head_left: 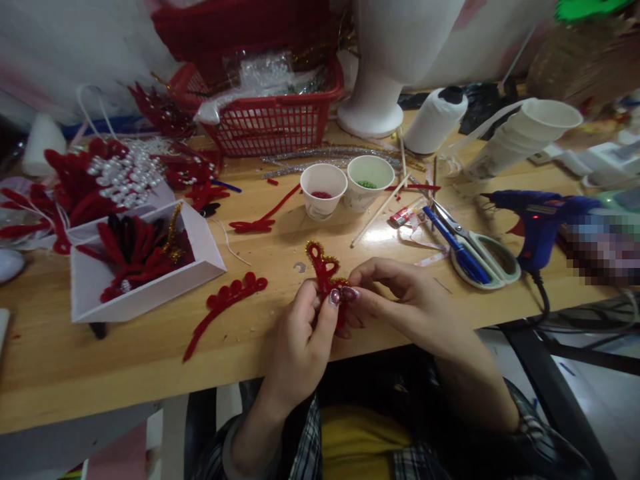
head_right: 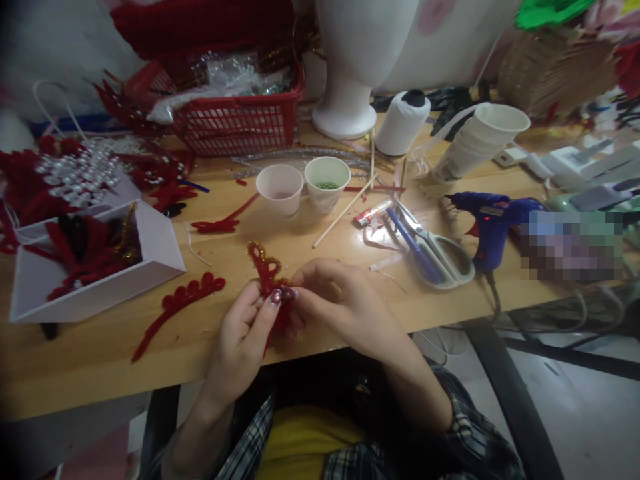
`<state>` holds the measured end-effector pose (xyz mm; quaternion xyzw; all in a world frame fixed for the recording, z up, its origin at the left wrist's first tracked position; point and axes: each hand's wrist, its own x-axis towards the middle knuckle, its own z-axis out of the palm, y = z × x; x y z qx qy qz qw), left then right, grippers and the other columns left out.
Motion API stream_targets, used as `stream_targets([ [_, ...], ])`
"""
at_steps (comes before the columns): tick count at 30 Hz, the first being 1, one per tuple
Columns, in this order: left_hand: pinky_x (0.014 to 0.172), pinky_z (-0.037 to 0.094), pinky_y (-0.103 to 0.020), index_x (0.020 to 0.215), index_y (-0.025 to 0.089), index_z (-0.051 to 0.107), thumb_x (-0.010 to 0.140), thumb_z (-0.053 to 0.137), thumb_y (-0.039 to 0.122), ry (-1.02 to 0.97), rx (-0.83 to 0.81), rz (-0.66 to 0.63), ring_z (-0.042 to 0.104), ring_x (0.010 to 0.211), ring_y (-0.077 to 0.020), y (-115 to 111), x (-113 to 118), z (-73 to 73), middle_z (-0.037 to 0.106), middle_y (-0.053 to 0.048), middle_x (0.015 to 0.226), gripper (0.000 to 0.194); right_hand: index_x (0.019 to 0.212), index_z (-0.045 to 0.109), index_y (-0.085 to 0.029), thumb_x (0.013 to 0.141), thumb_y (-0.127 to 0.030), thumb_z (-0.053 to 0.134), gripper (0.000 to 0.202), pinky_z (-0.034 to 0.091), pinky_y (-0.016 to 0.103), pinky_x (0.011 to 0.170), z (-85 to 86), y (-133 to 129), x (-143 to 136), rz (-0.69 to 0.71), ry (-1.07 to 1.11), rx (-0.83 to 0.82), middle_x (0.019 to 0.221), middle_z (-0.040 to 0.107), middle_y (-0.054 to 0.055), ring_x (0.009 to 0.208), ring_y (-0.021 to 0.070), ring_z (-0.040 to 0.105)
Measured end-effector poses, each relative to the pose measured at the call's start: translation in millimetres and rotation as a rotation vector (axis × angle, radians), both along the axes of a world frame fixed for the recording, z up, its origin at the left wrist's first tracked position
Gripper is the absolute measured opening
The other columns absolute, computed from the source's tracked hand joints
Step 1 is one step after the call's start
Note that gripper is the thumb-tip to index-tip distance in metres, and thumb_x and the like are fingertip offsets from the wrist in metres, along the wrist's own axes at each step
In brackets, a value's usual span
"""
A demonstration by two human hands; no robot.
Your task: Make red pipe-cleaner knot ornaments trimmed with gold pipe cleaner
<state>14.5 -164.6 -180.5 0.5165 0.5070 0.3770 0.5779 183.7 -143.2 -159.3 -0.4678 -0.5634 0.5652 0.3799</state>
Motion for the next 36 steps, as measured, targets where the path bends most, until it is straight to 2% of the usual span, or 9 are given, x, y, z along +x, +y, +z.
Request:
stream_targets([
  [3, 0.061, 0.049, -0.024, 0.089, 0.023, 0.053, 0.099, 0.047, 0.037, -0.005, 0.016, 0.012, 0.066, 0.07, -0.0148, -1, 1, 0.4, 0.072, -0.001, 0.084, 0.018, 0.086, 0.066, -0.02, 0.087, -0.027, 0.07, 0.008, 0.05, 0.022, 0.068, 0.5, -1, 1, -0.016, 0.014, -0.009, 0.072, 0.069, -0.003, 0.069, 0.0109, 0.064],
  [9, 0.06, 0.048, -0.024, 0.09, 0.024, 0.053, 0.099, 0.047, 0.035, 0.061, 0.068, 0.042, 0.066, 0.067, -0.0143, -2, 2, -2.5, 0.072, 0.0, 0.08, 0.016, 0.08, 0.07, -0.02, 0.082, -0.028, 0.075, 0.01, 0.049, 0.022, 0.069, 0.3, 2, 0, -0.087, -0.096, 0.028, 0.074, 0.071, -0.002, 0.071, 0.0111, 0.065],
  [13, 0.061, 0.05, -0.025, 0.091, 0.023, 0.055, 0.098, 0.048, 0.035, 0.089, 0.055, 0.054, 0.066, 0.065, -0.0147, -2, 1, -1.7, 0.072, 0.0, 0.079, 0.016, 0.079, 0.069, -0.019, 0.082, -0.029, 0.076, 0.012, 0.051, 0.02, 0.064, -1.2, 3, -2, -0.065, -0.012, -0.044, 0.07, 0.071, -0.002, 0.065, 0.0103, 0.065],
  [16, 0.06, 0.05, -0.025, 0.091, 0.022, 0.056, 0.099, 0.047, 0.037, 0.025, -0.005, 0.043, 0.066, 0.063, -0.0141, -2, 1, 0.2, 0.07, 0.0, 0.079, 0.019, 0.083, 0.069, -0.02, 0.085, -0.029, 0.072, 0.01, 0.053, 0.018, 0.064, -0.7, 1, -1, -0.027, 0.029, -0.037, 0.07, 0.071, -0.002, 0.066, 0.0097, 0.066],
  [19, 0.061, 0.051, -0.024, 0.092, 0.022, 0.056, 0.1, 0.046, 0.037, -0.042, -0.034, 0.039, 0.065, 0.065, -0.013, -1, 1, 0.8, 0.07, 0.0, 0.079, 0.019, 0.09, 0.069, -0.02, 0.089, -0.027, 0.068, 0.006, 0.054, 0.019, 0.07, 4.0, -2, 1, -0.002, -0.052, 0.05, 0.078, 0.074, -0.001, 0.073, 0.0105, 0.068],
  [24, 0.059, 0.051, -0.022, 0.092, 0.021, 0.053, 0.099, 0.049, 0.034, -0.147, -0.05, 0.069, 0.062, 0.059, -0.0106, 0, 0, 2.8, 0.066, 0.003, 0.072, 0.016, 0.091, 0.069, -0.021, 0.091, -0.017, 0.063, 0.007, 0.053, 0.021, 0.068, 12.6, -7, 3, 0.036, -0.356, 0.307, 0.082, 0.074, -0.001, 0.074, 0.0117, 0.069],
  [29, 0.05, 0.05, -0.023, 0.097, 0.02, 0.055, 0.101, 0.042, 0.038, -0.237, -0.167, 0.064, 0.064, 0.053, -0.0125, 1, 0, 10.2, 0.069, 0.001, 0.068, 0.023, 0.091, 0.068, -0.02, 0.091, -0.011, 0.061, 0.012, 0.049, 0.025, 0.068, 9.7, -7, 1, 0.038, -0.523, 0.481, 0.082, 0.072, 0.0, 0.075, 0.0139, 0.066],
  [33, 0.046, 0.05, -0.024, 0.092, 0.022, 0.061, 0.099, 0.043, 0.041, -0.179, -0.209, 0.129, 0.067, 0.057, -0.0169, -1, 1, 11.5, 0.065, 0.002, 0.056, 0.026, 0.093, 0.067, -0.018, 0.091, -0.008, 0.061, 0.011, 0.049, 0.026, 0.07, 6.9, -7, -2, 0.048, -0.552, 0.594, 0.084, 0.072, 0.002, 0.078, 0.0146, 0.066],
  [36, 0.057, 0.055, -0.026, 0.092, 0.024, 0.066, 0.097, 0.047, 0.043, -0.081, -0.169, 0.184, 0.071, 0.072, -0.0198, -1, 0, 8.5, 0.07, -0.001, 0.068, 0.027, 0.093, 0.067, -0.015, 0.091, -0.007, 0.06, 0.01, 0.049, 0.026, 0.071, 5.7, -9, -3, 0.032, -0.571, 0.674, 0.084, 0.072, 0.004, 0.079, 0.0148, 0.065],
])
